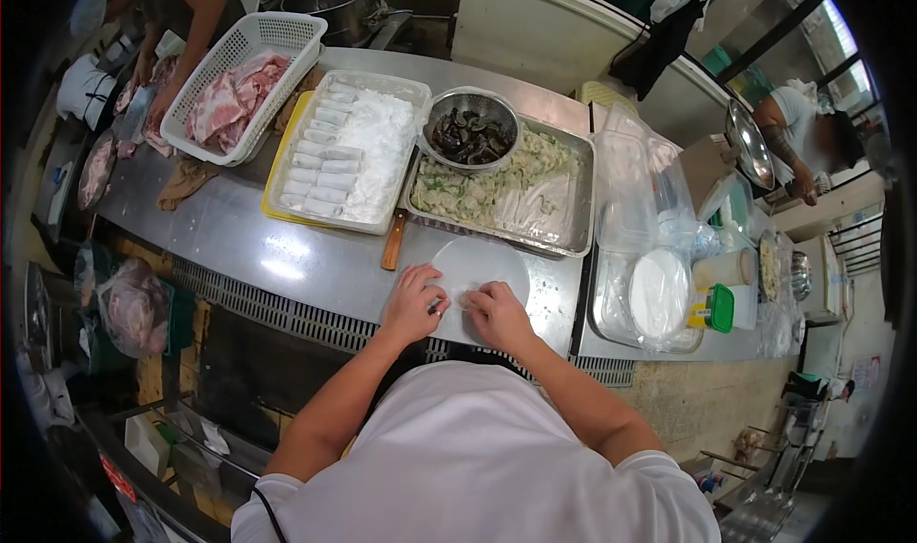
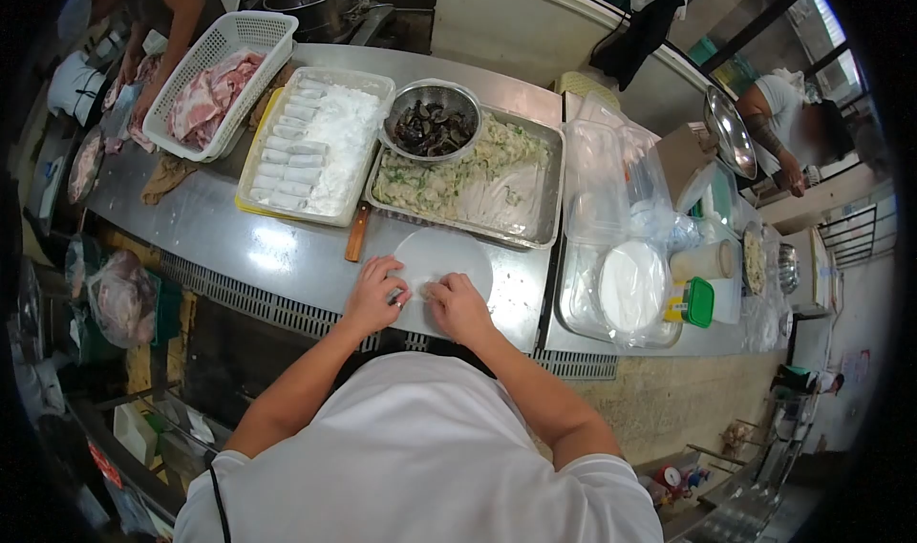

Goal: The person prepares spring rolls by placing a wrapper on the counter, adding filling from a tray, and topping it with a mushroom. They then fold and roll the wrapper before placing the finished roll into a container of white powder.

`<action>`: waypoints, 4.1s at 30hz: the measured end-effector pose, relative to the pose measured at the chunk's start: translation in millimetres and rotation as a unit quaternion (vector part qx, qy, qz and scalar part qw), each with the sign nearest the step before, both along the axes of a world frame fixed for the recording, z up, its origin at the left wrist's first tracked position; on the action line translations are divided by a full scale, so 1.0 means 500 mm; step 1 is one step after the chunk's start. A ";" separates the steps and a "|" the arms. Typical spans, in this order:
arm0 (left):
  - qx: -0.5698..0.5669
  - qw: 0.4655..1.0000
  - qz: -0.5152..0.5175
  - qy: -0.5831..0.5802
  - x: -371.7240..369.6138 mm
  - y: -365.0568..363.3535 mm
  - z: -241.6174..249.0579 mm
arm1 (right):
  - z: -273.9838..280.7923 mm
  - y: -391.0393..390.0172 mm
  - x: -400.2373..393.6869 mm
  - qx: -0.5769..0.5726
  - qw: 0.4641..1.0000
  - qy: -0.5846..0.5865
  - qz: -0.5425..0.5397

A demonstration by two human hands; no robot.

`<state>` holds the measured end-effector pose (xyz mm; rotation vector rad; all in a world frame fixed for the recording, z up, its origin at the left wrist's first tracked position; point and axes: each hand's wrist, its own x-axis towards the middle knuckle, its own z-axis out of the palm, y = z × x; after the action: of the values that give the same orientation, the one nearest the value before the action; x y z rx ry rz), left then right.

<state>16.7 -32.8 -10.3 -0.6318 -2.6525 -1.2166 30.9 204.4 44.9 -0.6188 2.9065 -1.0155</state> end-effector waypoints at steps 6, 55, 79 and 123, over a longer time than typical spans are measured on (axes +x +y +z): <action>0.003 1.000 -0.009 -0.003 -0.001 -0.004 0.000 | -0.035 0.016 0.006 0.007 1.000 0.020 -0.024; -0.089 0.995 0.018 -0.028 -0.011 0.014 0.018 | 0.224 -0.017 -0.486 -0.048 0.998 -0.007 -0.050; -0.067 0.997 0.028 -0.031 -0.008 0.011 0.004 | 0.231 -0.031 -0.406 0.006 0.986 -0.154 0.061; 0.060 0.942 0.159 -0.290 -0.003 0.023 0.028 | 0.005 0.090 0.062 -0.077 0.866 -0.382 -0.314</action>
<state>15.3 -21.5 3.5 0.2184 -2.9214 -1.6342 62.0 249.5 47.1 0.6675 2.2960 -1.1688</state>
